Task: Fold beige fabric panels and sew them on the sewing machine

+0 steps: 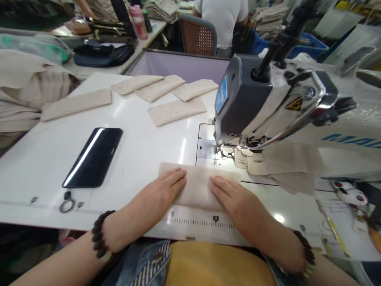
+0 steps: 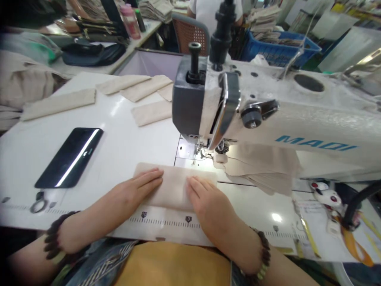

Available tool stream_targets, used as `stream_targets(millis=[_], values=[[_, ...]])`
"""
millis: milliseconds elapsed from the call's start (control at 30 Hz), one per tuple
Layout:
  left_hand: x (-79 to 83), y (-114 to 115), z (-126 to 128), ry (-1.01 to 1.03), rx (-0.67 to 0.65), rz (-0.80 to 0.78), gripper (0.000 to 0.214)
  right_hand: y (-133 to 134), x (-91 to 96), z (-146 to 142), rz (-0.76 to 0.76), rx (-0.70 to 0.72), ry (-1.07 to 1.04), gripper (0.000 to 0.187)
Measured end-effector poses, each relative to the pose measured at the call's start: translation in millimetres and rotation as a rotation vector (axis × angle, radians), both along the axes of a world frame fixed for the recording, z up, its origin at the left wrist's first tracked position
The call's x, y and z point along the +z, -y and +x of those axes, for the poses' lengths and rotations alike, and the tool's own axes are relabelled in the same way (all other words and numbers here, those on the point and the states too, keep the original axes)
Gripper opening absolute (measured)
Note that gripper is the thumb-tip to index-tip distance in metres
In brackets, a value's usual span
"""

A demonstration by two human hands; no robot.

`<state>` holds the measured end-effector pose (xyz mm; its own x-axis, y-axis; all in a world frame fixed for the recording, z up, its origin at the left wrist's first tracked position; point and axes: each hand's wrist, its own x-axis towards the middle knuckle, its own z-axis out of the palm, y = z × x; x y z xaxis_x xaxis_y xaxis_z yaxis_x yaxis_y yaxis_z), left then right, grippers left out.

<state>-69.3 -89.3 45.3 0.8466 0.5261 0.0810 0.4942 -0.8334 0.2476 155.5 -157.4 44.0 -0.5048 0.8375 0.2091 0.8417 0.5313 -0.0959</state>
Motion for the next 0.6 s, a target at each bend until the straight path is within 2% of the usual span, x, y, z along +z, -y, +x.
stream_targets(millis=[100,233,400,600], values=[[-2.4,5,15,-0.04,0.042,0.014,0.029,-1,-2.0,-11,-0.036,-0.039,-0.01,0.032],[-15.3,10,21,-0.082,0.122,0.007,0.052,3,-14.5,-20,-0.025,-0.089,0.016,0.039],[-26.0,10,15,-0.081,0.103,0.044,0.06,9,-31.4,-16,-0.006,-0.057,0.026,0.043],[-26.0,6,13,-0.106,0.066,0.074,0.074,11,-29.9,-16,-0.065,-0.096,0.074,0.046]])
